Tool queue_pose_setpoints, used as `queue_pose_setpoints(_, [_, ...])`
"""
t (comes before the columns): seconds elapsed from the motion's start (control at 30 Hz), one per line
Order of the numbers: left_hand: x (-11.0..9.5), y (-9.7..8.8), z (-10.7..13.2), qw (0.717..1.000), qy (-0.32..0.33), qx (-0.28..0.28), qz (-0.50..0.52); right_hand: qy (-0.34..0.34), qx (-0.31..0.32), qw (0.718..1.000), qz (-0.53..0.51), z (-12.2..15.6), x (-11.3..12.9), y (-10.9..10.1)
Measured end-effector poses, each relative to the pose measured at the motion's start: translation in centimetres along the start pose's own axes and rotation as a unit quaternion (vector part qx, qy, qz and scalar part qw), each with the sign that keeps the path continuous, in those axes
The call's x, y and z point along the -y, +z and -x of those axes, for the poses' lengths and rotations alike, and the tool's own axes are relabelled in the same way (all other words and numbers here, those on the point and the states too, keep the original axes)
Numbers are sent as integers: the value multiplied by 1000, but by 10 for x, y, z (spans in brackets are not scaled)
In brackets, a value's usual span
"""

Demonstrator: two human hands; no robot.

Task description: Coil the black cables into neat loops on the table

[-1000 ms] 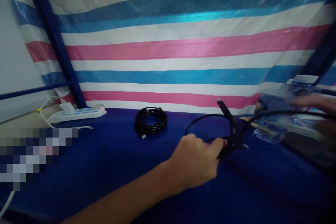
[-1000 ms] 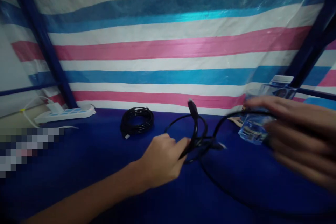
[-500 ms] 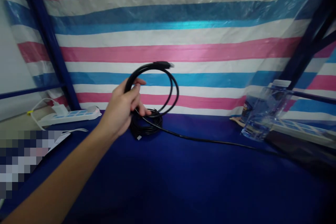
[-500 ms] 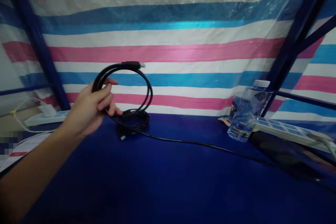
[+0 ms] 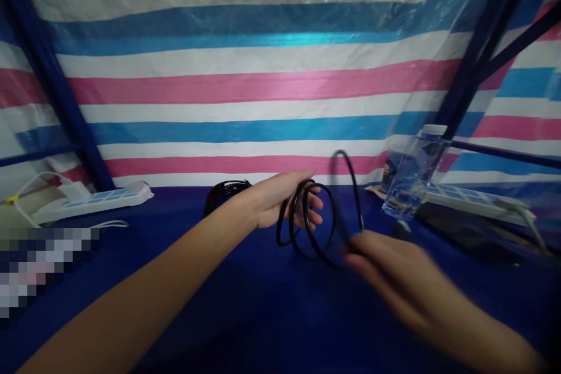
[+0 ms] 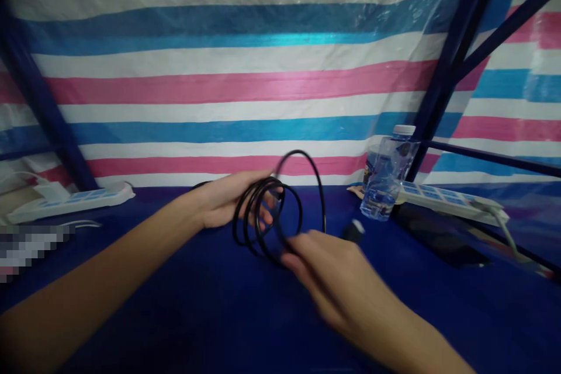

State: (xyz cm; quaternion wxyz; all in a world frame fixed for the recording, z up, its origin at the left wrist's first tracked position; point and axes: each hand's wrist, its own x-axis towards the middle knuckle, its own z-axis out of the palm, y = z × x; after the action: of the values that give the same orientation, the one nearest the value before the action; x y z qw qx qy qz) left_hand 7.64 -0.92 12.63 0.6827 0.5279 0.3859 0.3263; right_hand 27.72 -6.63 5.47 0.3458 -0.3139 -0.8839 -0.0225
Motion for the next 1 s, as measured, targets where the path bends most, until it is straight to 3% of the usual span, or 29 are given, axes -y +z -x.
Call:
queue_pose_setpoints(0.1, [8,0,-11,998,15,-27,61,-117,66,987,92,-29,-15,38])
queue_pose_setpoints(0.17, [13,-6,-13,992,36,-55,105,-151,93,972,155,-36,-30,58])
queue_pose_setpoints(0.27, [18,-18,-12,986,83,-83,120,-165,110,959,202,-34,-47,71])
queue_pose_setpoints(0.33, [19,-23,-11,982,112,-104,111,-163,87,961,207,-29,-48,69])
queue_pose_setpoints(0.43, [18,-22,-9,968,156,-152,126,-76,23,982,172,-19,-30,63])
queue_pose_setpoints(0.5, [17,-15,-6,957,185,-153,163,98,17,995,31,-11,-10,63])
queue_pose_setpoints(0.53, [16,-10,-4,952,199,-142,185,208,30,973,-90,-9,-1,63])
queue_pose_setpoints(0.57, [15,-3,-1,947,212,-123,206,310,47,921,-233,-8,7,64])
queue_pose_setpoints(0.6, [15,4,2,943,224,-100,226,382,55,844,-374,-9,13,64])
queue_pose_setpoints(0.67, [15,18,7,934,243,-55,256,424,1,692,-584,-18,17,59])
queue_pose_setpoints(0.7, [17,24,10,930,249,-36,267,411,-64,646,-640,-25,15,54])
queue_pose_setpoints(0.73, [20,28,12,929,250,-20,273,389,-138,624,-664,-33,12,47])
queue_pose_setpoints(0.8, [31,29,14,935,241,4,261,350,-258,632,-642,-48,1,29])
queue_pose_setpoints(0.87, [44,21,14,951,215,25,223,321,-257,690,-596,-57,-10,12])
queue_pose_setpoints(0.93, [56,6,14,962,198,13,187,300,-129,772,-545,-62,-21,0])
queue_pose_setpoints(1.0, [63,-7,13,967,193,-14,165,284,42,830,-477,-67,-31,-5])
